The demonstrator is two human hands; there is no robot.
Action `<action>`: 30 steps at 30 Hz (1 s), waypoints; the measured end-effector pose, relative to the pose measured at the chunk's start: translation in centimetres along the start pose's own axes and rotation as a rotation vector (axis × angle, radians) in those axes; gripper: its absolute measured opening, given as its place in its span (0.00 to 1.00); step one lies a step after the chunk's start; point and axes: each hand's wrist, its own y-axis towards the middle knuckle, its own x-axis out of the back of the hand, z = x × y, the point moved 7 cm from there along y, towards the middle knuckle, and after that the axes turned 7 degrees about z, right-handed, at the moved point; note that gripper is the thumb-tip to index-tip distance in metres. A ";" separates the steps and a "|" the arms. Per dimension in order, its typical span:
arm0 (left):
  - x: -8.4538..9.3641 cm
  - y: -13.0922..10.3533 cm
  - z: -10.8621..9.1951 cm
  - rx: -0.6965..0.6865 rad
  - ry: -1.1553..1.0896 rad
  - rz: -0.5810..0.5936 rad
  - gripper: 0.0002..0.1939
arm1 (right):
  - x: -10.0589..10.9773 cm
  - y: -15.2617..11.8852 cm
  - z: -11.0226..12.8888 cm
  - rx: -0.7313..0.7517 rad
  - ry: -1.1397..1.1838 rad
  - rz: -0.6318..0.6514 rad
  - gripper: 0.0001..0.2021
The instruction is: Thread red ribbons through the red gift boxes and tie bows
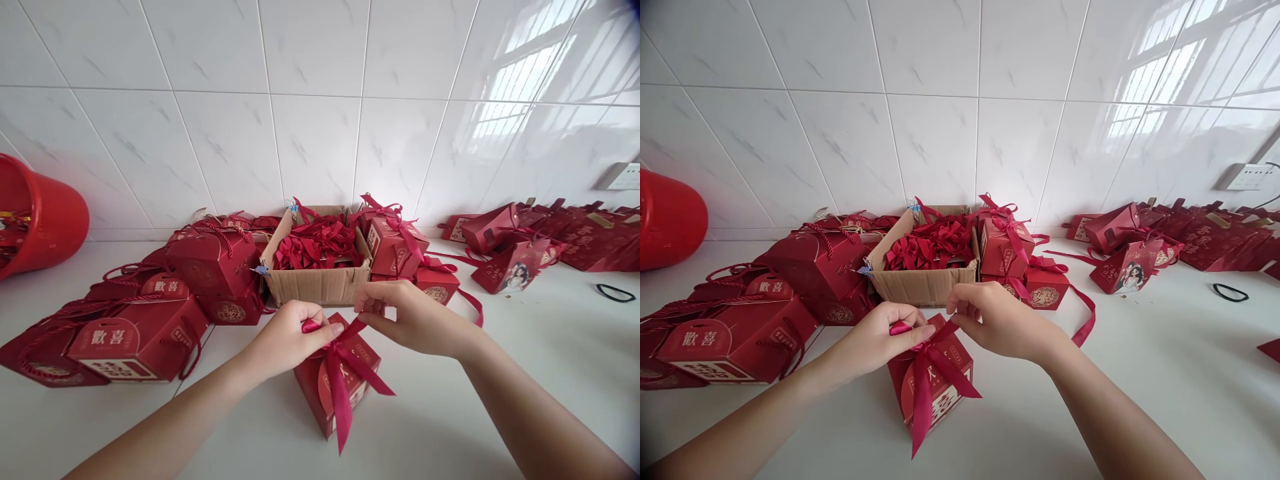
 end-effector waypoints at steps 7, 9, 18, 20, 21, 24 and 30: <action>-0.8 0.0 0.1 -0.020 -0.010 0.010 0.12 | 0.9 0.1 -1.0 -0.069 -0.053 -0.069 0.06; -0.7 0.0 -0.2 -0.071 0.021 -0.020 0.10 | 1.1 0.2 -1.4 -0.082 -0.048 -0.094 0.05; -0.7 0.4 -0.4 -0.086 -0.026 -0.004 0.15 | 1.3 -0.2 -1.0 0.005 0.067 -0.034 0.03; -0.7 0.3 -0.4 -0.097 -0.008 -0.026 0.14 | 1.5 -0.2 -1.0 0.002 0.074 -0.052 0.04; -0.7 0.3 -0.4 -0.097 0.008 -0.024 0.13 | 1.5 -0.1 -1.2 0.002 0.080 -0.061 0.04; -0.8 0.2 -0.5 -0.088 0.054 0.004 0.11 | 1.3 0.4 -1.7 0.015 0.138 -0.064 0.03; -0.9 0.5 -0.4 -0.158 0.127 0.008 0.11 | 0.9 1.4 -2.7 0.016 0.241 -0.055 0.04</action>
